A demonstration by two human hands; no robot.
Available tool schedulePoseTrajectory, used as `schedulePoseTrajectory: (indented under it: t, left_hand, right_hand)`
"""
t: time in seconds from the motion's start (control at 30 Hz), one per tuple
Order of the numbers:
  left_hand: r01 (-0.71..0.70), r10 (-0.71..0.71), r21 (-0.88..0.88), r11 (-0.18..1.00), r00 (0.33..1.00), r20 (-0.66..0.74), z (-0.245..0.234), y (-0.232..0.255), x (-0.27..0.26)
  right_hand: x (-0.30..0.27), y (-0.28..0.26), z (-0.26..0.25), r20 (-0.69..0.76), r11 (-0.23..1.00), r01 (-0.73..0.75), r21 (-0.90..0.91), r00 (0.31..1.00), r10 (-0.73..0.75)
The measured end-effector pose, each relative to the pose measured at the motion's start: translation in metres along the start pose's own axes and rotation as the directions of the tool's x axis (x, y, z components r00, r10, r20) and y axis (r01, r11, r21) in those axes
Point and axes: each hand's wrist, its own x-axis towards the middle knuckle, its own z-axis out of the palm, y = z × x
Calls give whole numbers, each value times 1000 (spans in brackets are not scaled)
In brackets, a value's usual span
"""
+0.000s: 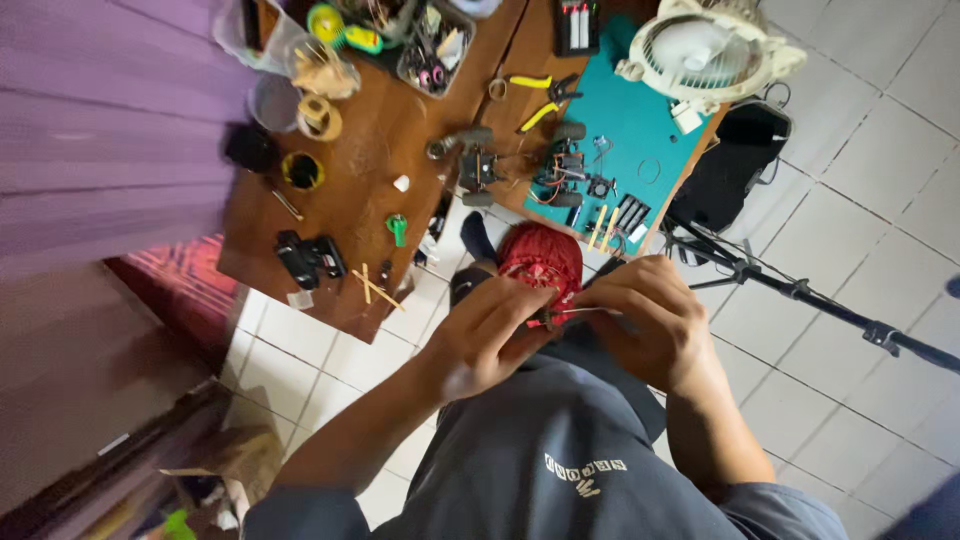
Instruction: The person sits on the floor and assembles a small electronic device using popsicle sticks, wires, and a motor. They adjust the components by hand, then stand up and walk away.
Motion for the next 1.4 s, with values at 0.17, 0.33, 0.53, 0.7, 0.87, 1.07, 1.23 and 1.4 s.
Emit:
schedulePoseTrajectory:
  t: [0.17,0.33,0.53,0.7,0.87,1.07,1.23,1.4]
  left_hand:
    - [15,-15,1,1000,1000,8,7,52,13]
    - [103,-103,22,994,995,12,60,113,15]
    - [244,-244,0,970,969,35,124,185,20]
    - [236,-232,-37,971,969,82,151,214,23]
    - [342,-331,-43,939,928,170,165,223,23]
    - [414,-396,-85,906,902,174,175,222,20]
    - [449,-436,-97,888,891,131,176,225,15]
    - [414,-408,-52,909,908,91,180,221,13]
  right_hand:
    - [-25,-11,-24,-115,998,19,68,993,-11]
    - [-77,-7,-73,-93,990,107,86,991,-99]
    - [-148,-3,-131,-82,986,86,143,994,-74]
    - [-190,0,-152,-126,963,88,256,990,-57]
    - [-213,5,-155,-210,939,54,340,978,20]
    - [-211,7,-157,-264,906,105,410,964,8]
    - [-200,11,-157,-257,904,194,382,961,-97]
    - [-196,8,-158,-221,920,125,373,974,-43]
